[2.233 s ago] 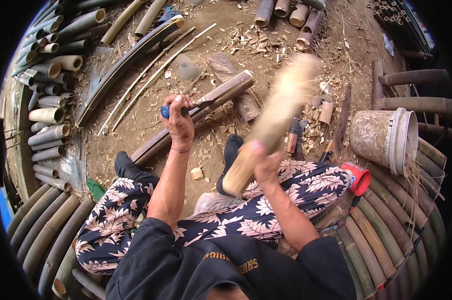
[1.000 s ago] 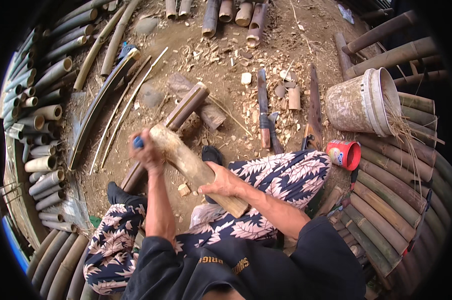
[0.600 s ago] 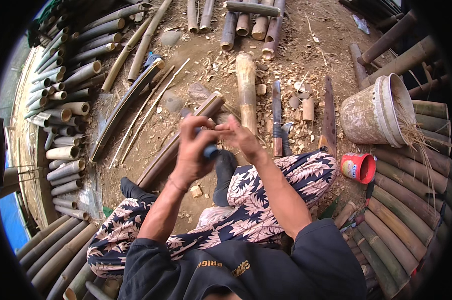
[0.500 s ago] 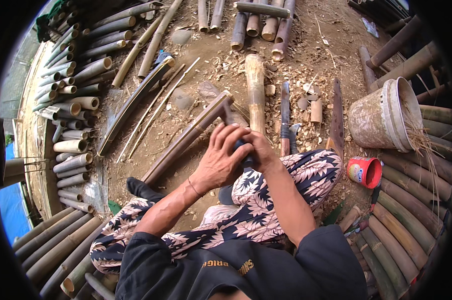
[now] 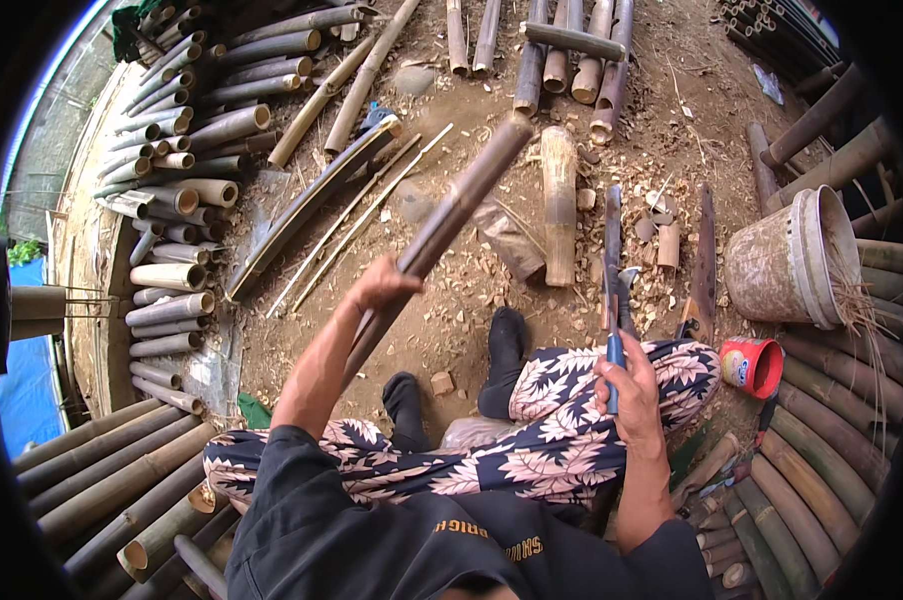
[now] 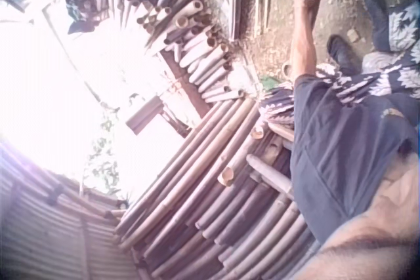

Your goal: The person sits on the ground and uses a knife to split a long bamboo pole lengthwise into thin strips. They repeatedly strike the knife with a wooden mallet to drive it through the bamboo, separating the material into smaller pieces.

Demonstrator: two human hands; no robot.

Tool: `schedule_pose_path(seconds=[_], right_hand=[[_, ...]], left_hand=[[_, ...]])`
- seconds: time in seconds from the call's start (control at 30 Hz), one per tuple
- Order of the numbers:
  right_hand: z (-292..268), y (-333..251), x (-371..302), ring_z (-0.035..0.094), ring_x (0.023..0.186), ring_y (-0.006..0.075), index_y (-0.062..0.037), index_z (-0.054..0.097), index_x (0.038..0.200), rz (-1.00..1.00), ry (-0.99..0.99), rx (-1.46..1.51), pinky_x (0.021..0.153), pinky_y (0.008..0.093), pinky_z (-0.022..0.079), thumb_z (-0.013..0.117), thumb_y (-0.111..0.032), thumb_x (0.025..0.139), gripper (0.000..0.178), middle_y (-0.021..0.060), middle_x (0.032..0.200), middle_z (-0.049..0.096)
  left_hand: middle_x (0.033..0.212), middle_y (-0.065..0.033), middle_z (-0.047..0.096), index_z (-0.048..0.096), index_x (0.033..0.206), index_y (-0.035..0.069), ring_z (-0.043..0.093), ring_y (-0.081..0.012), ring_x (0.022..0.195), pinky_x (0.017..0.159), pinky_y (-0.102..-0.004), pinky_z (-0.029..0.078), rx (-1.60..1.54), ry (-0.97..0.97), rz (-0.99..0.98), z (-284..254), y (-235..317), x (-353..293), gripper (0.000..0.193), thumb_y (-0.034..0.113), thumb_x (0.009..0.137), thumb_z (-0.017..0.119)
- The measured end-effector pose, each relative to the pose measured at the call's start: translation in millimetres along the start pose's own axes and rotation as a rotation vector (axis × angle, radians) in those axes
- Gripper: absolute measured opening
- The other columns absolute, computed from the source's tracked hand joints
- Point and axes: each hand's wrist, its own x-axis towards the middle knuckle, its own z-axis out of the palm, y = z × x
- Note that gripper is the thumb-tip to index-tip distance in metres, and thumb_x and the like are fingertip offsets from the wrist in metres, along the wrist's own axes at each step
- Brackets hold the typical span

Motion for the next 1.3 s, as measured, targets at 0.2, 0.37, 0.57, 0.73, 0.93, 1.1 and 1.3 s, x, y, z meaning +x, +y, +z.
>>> schedule_pose_path(seconds=[0.2, 0.37, 0.57, 0.73, 0.93, 1.1, 1.3], right_hand=[[29.4, -30.7, -35.9, 0.051, 0.059, 0.0063, -0.0017, 0.033, 0.152, -0.227, 0.062, -0.109, 0.043, 0.0199, 0.043, 0.059, -0.016, 0.098, 0.061, 0.0089, 0.095, 0.058], [23.8, -59.0, -73.0, 0.048, 0.059, 0.0039, -0.0014, 0.035, 0.151, -0.235, 0.044, -0.404, 0.046, 0.0185, 0.04, 0.058, -0.013, 0.098, 0.059, 0.0073, 0.092, 0.059], [22.6, -44.6, -116.3, 0.046, 0.063, 0.003, 0.0025, 0.039, 0.147, -0.226, 0.081, -0.57, 0.054, 0.0188, 0.041, 0.059, -0.015, 0.097, 0.056, 0.0063, 0.099, 0.06], [15.1, -9.7, -129.1, 0.053, 0.088, 0.0088, 0.0068, 0.042, 0.141, -0.143, 0.071, -0.624, 0.079, 0.0225, 0.044, 0.062, -0.013, 0.096, 0.053, 0.0072, 0.109, 0.06], [36.8, -3.7, -123.2, 0.064, 0.09, 0.0174, 0.004, 0.046, 0.141, -0.124, 0.05, -0.74, 0.081, 0.0308, 0.051, 0.058, -0.011, 0.098, 0.047, 0.0129, 0.106, 0.066], [44.3, -3.1, -111.3, 0.066, 0.09, 0.0368, -0.0007, 0.056, 0.137, -0.355, -0.087, -1.202, 0.082, 0.0398, 0.053, 0.058, -0.01, 0.096, 0.041, 0.0197, 0.105, 0.065], [45.7, 6.9, -128.0, 0.065, 0.076, 0.0328, -0.014, 0.062, 0.136, -0.237, -0.103, -1.382, 0.065, 0.0419, 0.053, 0.063, -0.011, 0.093, 0.043, 0.0129, 0.092, 0.061]], left_hand=[[0.098, -0.0133, 0.062, 0.046, 0.125, -0.003, 0.067, -0.021, 0.08, 0.069, -0.0364, 0.063, -0.757, 0.146, 0.276, 2.3, 164.4, -14.6, 0.082, 0.047, 0.074, 0.086], [0.104, -0.015, 0.048, 0.031, 0.13, 0.004, 0.066, -0.0262, 0.082, 0.066, -0.043, 0.065, -1.381, 0.132, 0.142, 86.1, 178.2, -59.7, 0.074, 0.039, 0.084, 0.077], [0.086, -0.0154, 0.062, 0.036, 0.122, 0.012, 0.069, -0.0273, 0.073, 0.06, -0.0435, 0.062, -1.451, 0.115, -0.186, 187.5, 147.4, -131.7, 0.062, 0.053, 0.09, 0.069], [0.091, -0.0162, 0.062, 0.041, 0.12, 0.01, 0.069, -0.0276, 0.074, 0.06, -0.0429, 0.062, -1.504, 0.109, -0.35, 223.6, 110.7, -136.7, 0.071, 0.07, 0.088, 0.06], [0.09, -0.0166, 0.066, 0.046, 0.116, 0.004, 0.07, -0.0284, 0.074, 0.061, -0.042, 0.062, -1.342, 0.201, -0.311, 236.6, 90.5, -112.4, 0.077, 0.076, 0.089, 0.051], [0.096, -0.0168, 0.066, 0.058, 0.112, -0.002, 0.069, -0.0264, 0.08, 0.071, -0.0397, 0.06, -1.37, 0.154, -0.436, 236.7, 78.3, -109.5, 0.093, 0.084, 0.088, 0.032], [0.1, -0.0117, 0.064, 0.057, 0.123, -0.002, 0.062, -0.0205, 0.092, 0.086, -0.0336, 0.052, -1.287, 0.27, -0.439, 252.5, 70.2, -99.5, 0.086, 0.076, 0.097, 0.029]])
